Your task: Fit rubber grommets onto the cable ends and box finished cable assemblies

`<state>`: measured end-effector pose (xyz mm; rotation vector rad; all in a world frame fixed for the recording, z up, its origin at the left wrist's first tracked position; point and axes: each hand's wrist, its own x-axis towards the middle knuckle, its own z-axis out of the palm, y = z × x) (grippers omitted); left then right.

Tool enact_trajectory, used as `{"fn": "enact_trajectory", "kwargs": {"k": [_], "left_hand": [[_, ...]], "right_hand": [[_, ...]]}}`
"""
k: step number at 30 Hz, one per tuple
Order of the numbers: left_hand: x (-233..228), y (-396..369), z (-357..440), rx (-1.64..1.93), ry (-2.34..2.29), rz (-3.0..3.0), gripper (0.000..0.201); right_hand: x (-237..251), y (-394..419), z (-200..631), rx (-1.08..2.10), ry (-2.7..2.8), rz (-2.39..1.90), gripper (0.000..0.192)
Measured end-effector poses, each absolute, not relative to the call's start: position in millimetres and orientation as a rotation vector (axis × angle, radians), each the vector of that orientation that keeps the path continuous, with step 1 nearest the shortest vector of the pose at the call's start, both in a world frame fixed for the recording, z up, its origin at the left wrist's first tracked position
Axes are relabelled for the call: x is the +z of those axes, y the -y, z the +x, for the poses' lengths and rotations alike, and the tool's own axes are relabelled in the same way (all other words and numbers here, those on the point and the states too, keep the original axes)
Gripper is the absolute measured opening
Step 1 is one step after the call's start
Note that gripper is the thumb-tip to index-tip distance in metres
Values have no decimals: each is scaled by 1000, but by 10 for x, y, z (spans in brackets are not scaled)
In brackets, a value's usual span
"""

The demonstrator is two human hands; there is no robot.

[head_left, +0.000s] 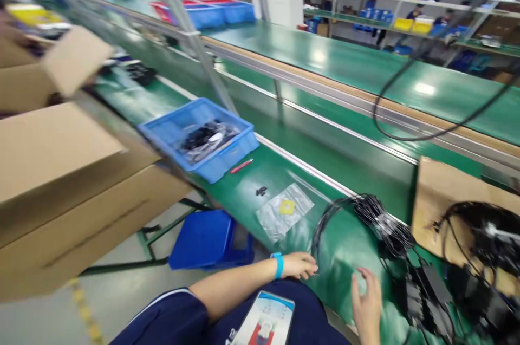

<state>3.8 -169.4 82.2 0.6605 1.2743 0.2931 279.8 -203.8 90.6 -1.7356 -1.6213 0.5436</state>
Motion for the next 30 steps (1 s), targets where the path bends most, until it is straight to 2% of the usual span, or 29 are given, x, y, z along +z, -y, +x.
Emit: {"fn": "enact_trajectory", "kwargs": {"k": [6,12,15,18,22,25,28,30], "left_hand": [[1046,2388,-1287,596,-1454,748,51],[1496,3572,-3033,816,-1656,918,61],[2089,4238,-3838,886,-1666,1178,59],[2908,4816,-4614,910,-1700,1656,46],[3747,5303,-5717,932,-2463,1867,42],[3913,5425,-6533,712,-2949,1781,67],[3816,5395,-7149,507,-3120,1653,104],[3707,5334,-7396,438,-3163,1573,118]], "right_hand": [[892,1831,978,877,1998,-1267,37],[1246,2317,-1061,1028,2166,-838,31],[1568,2613,-2009,1001,2191,-655,27],[2039,2697,-2668,867,2214,-476,22],[2785,2442,-3186,588,2264,-252,17],[3290,2153,-3615,394,2311,-113,18],[3660,1897,-4246,257,2363,42,21],[3823,1755,-4733,188,2410,125,27]]}}
